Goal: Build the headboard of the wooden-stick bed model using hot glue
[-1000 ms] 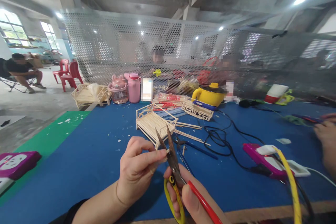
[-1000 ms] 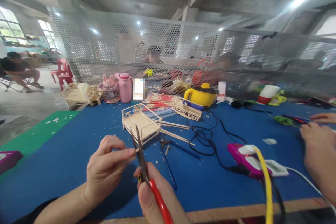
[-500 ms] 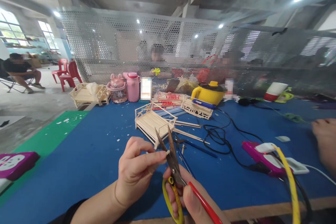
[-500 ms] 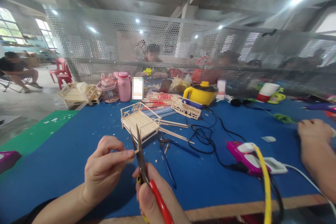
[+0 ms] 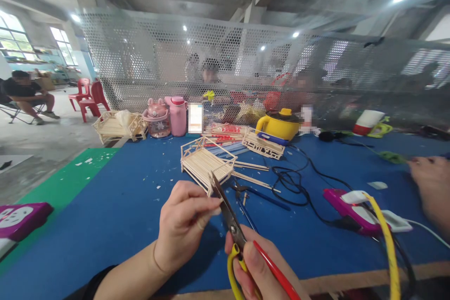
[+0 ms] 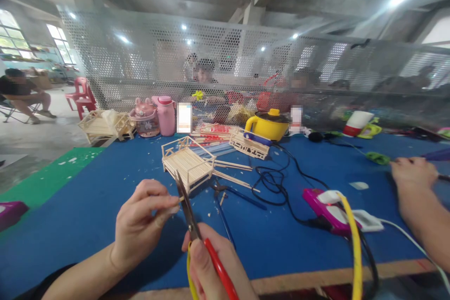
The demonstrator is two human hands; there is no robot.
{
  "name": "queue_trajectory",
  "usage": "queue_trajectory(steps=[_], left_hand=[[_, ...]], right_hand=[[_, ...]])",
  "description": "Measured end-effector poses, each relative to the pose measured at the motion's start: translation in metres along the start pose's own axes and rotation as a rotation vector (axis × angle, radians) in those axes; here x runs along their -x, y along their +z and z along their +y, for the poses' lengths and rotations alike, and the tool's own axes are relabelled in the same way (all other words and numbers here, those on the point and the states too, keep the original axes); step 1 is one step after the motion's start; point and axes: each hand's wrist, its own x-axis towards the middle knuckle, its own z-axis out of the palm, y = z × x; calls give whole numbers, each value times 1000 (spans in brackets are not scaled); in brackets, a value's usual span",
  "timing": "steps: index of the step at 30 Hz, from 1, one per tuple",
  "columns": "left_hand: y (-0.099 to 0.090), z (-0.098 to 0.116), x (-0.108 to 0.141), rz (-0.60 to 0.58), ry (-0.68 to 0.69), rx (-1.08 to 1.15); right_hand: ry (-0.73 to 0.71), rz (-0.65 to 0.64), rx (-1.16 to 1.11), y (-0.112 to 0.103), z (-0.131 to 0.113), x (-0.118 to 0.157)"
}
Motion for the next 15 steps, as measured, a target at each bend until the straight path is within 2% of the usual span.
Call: queue_trajectory(steps=[4,6,8,11,15], left_hand=[[8,2,-8,88,-644,470],[10,2,-11,69,-839,616],[11,2,-12,35,-910,642],[11,2,-12,-19,-943,600],[12,3,-12,-115,-1033,549]], right_hand=[[-117,-11,26,-11,2,-8],[-144,22,120,-20,-2,-8],[-166,94,271,-28,-9,-5],[-178,191,520,-35,-17,-2],[-164,187,727,-40,-17,-6]])
